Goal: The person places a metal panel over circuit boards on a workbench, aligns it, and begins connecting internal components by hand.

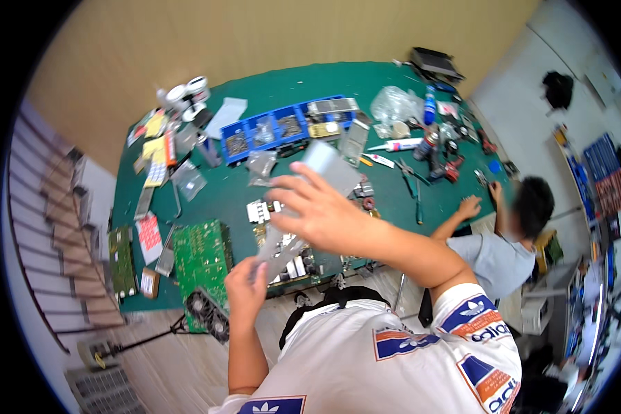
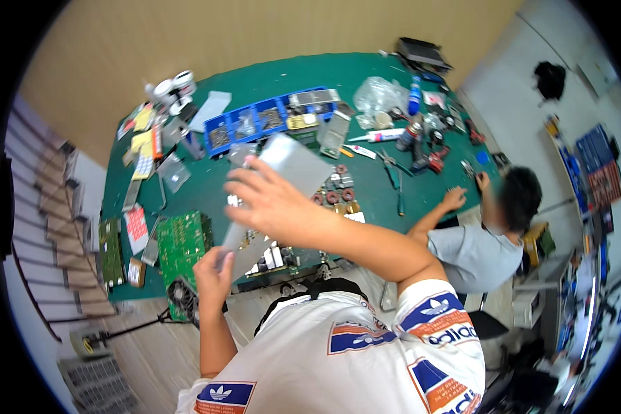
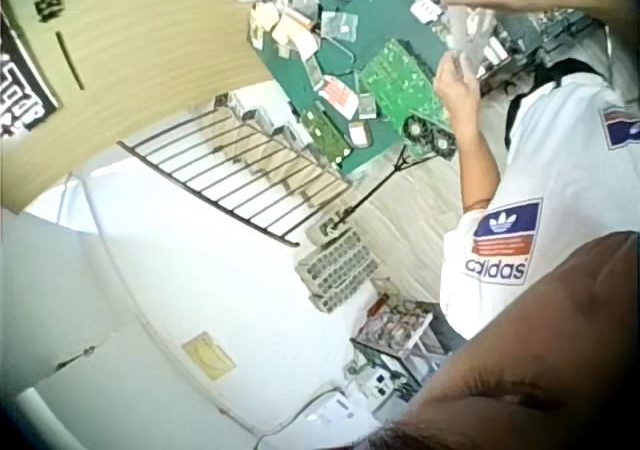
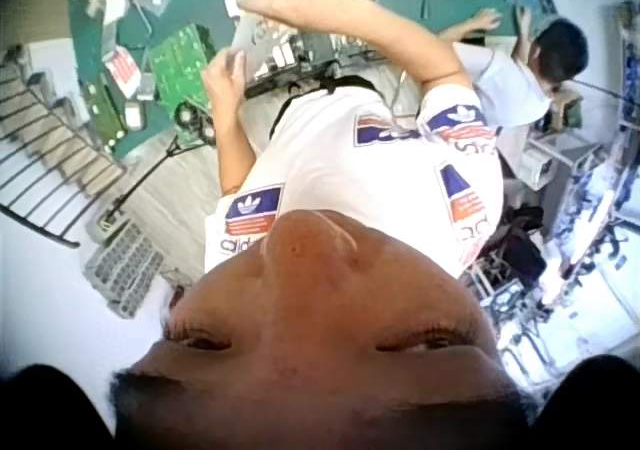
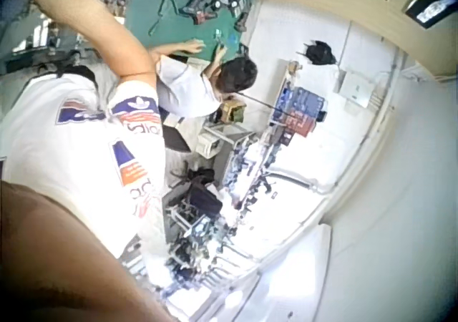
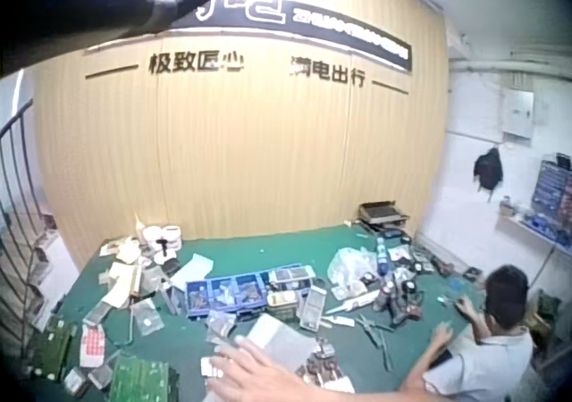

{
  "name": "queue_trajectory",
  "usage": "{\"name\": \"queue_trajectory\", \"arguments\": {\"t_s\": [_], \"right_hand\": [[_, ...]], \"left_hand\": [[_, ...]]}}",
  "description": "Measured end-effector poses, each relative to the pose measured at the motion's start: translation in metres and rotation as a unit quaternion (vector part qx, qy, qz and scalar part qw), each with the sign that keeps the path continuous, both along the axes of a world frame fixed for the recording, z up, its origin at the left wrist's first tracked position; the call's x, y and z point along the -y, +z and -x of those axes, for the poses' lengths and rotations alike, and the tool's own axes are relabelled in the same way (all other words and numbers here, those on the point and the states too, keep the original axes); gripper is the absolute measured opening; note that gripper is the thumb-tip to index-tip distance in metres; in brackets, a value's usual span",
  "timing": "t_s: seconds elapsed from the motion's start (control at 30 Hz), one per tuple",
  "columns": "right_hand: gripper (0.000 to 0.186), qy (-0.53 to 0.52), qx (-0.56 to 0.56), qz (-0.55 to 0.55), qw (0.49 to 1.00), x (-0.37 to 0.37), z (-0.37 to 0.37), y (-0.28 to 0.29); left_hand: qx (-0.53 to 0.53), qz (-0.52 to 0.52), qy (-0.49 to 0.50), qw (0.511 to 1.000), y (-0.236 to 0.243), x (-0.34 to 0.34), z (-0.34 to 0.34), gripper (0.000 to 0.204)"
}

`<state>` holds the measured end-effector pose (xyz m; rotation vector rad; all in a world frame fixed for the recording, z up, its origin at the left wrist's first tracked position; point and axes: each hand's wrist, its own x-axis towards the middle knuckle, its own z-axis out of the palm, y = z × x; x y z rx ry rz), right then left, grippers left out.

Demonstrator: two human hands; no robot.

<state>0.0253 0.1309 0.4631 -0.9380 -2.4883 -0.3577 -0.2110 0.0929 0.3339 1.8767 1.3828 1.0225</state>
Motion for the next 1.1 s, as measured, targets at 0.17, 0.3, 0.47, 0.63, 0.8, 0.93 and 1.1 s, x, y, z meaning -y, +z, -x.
{"name": "queue_trajectory", "arguments": {"t_s": [0.17,0.3,0.47,0.63,0.8,0.93,1.1], "right_hand": [[0.043,-0.041,-0.326,0.062,0.942,0.020,-0.025,-0.065],[0.058,-0.163,-0.527,0.334,0.764,-0.012,-0.041,-0.171],[0.085,-0.113,-0.581,0.600,0.539,-0.028,-0.037,-0.270],[0.085,-0.102,-0.506,0.691,0.506,-0.039,-0.030,-0.290],[0.087,-0.110,-0.475,0.696,0.527,-0.045,-0.020,-0.318],[0.078,-0.124,-0.406,0.732,0.533,-0.044,-0.016,-0.353],[0.059,-0.193,-0.174,0.699,0.666,-0.037,-0.019,-0.381]], "left_hand": [[0.048,0.031,0.047,0.997,-0.020,-0.014,0.028,0.015],[0.144,0.065,-0.008,0.987,-0.033,-0.026,0.053,0.021],[0.409,0.133,-0.050,0.902,-0.081,-0.064,0.076,0.037],[0.476,0.182,-0.019,0.860,-0.140,-0.096,0.089,0.035],[0.367,0.199,0.048,0.907,-0.183,-0.104,0.080,0.062],[0.152,0.225,0.079,0.959,-0.211,-0.108,0.070,0.073],[0.049,0.327,0.043,0.943,-0.238,-0.101,0.064,0.073]]}}
